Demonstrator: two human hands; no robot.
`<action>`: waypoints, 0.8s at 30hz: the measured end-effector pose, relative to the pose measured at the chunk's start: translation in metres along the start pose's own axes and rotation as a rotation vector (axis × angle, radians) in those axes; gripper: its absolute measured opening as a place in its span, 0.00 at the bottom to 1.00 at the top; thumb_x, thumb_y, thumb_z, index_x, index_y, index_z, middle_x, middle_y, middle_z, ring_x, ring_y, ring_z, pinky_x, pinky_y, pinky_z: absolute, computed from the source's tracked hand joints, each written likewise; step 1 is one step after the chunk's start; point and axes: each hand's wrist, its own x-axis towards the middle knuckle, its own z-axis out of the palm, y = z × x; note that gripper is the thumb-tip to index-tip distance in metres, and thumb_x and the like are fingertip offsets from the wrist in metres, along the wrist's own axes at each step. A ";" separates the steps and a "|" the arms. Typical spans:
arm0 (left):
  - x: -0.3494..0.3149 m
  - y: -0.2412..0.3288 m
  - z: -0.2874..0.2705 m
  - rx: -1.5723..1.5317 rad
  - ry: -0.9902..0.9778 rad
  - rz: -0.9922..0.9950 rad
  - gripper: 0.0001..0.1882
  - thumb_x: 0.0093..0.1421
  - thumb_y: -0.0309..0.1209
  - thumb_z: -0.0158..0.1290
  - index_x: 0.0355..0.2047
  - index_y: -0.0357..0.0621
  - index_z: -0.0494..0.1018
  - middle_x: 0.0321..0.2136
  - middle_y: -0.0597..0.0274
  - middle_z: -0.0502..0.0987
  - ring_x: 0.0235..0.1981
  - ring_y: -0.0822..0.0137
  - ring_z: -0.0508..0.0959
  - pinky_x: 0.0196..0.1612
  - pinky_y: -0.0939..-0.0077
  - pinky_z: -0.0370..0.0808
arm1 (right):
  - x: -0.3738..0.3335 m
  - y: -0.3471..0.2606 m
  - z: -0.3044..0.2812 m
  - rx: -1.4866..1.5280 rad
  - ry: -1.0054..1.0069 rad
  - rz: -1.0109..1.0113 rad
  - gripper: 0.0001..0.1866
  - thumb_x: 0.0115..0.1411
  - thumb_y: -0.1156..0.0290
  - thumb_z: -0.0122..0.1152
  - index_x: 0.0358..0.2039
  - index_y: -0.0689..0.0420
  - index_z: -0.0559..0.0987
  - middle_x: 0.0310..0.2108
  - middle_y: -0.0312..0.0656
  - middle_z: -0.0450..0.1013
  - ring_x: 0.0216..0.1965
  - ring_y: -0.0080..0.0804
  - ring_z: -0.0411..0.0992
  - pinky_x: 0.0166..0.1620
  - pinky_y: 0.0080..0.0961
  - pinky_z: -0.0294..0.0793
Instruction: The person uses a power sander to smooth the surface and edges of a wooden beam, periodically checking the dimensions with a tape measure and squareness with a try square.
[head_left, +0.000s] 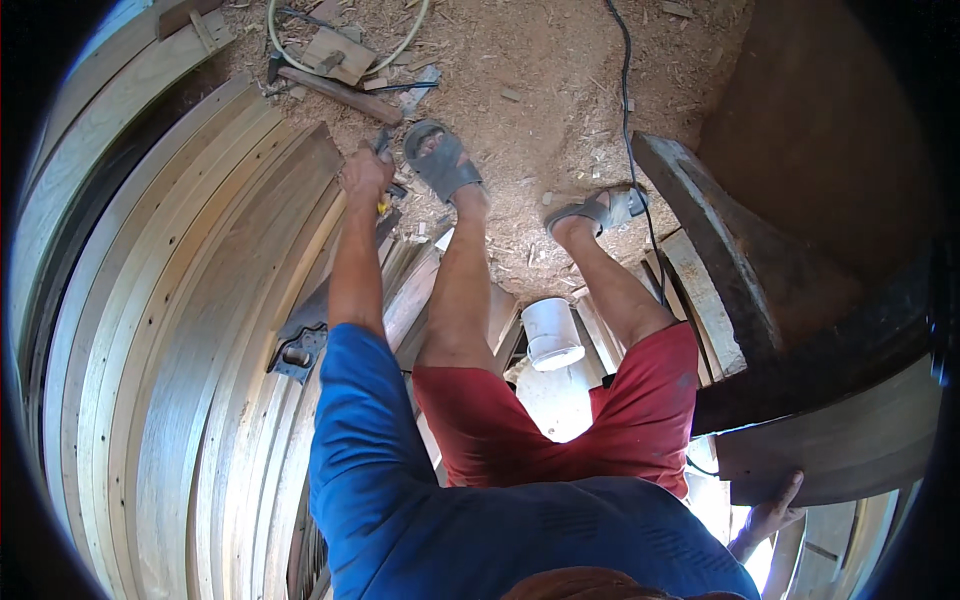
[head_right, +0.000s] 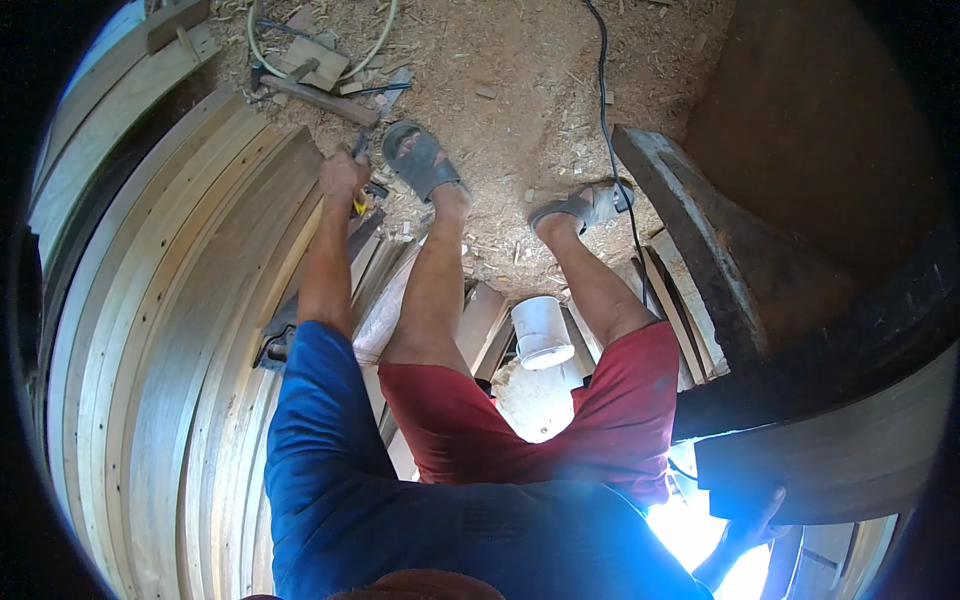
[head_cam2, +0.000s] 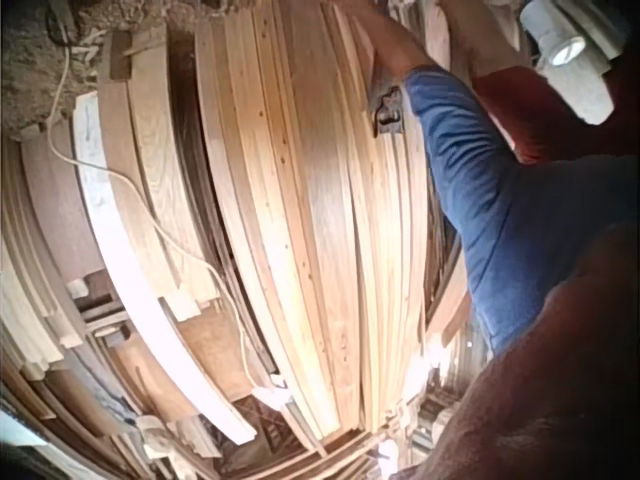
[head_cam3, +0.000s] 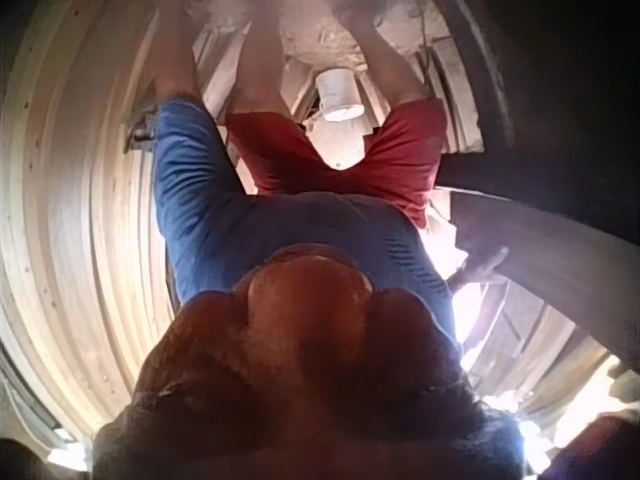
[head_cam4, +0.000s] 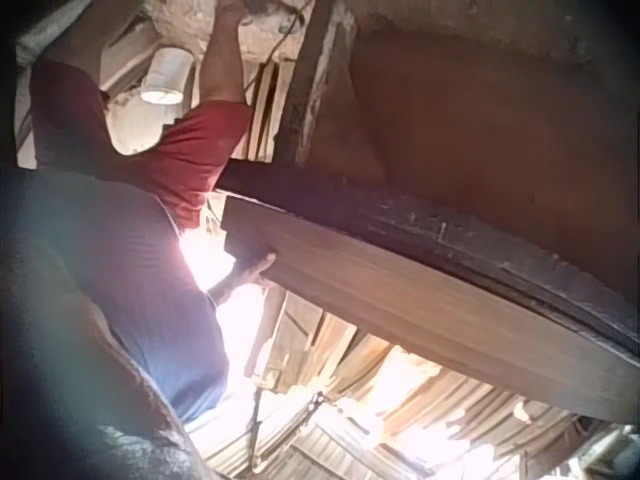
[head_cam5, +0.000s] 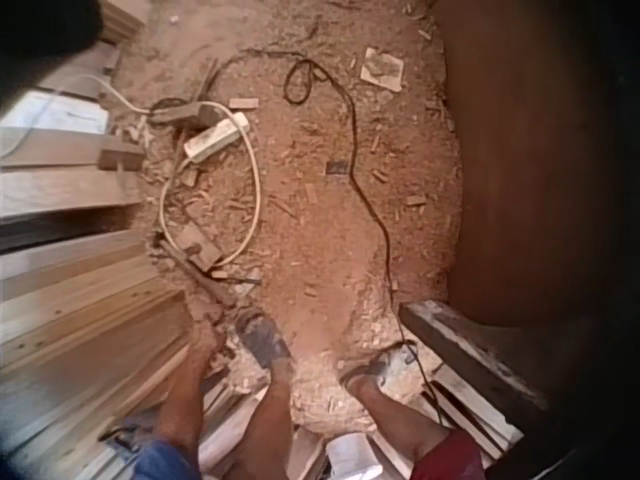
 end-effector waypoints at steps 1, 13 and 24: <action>0.001 -0.001 0.023 0.112 0.076 0.016 0.18 0.60 0.44 0.54 0.38 0.41 0.82 0.35 0.42 0.83 0.39 0.43 0.84 0.44 0.52 0.80 | 0.000 -0.001 0.000 0.001 0.005 -0.008 0.29 0.63 0.56 0.67 0.49 0.73 0.77 0.45 0.51 0.77 0.41 0.36 0.76 0.44 0.36 0.78; 0.025 0.002 0.033 0.325 -0.030 0.162 0.18 0.59 0.45 0.54 0.42 0.47 0.79 0.39 0.42 0.82 0.41 0.46 0.83 0.41 0.50 0.80 | -0.020 -0.026 0.030 0.002 0.028 -0.195 0.25 0.64 0.63 0.64 0.57 0.65 0.72 0.56 0.47 0.70 0.56 0.33 0.68 0.60 0.34 0.65; -0.167 0.035 -0.052 0.095 -0.009 0.197 0.21 0.62 0.47 0.49 0.36 0.42 0.80 0.32 0.45 0.83 0.36 0.42 0.84 0.42 0.47 0.80 | -0.005 -0.047 0.029 0.108 -0.173 -0.213 0.24 0.64 0.62 0.61 0.53 0.66 0.72 0.41 0.43 0.75 0.41 0.30 0.72 0.46 0.30 0.72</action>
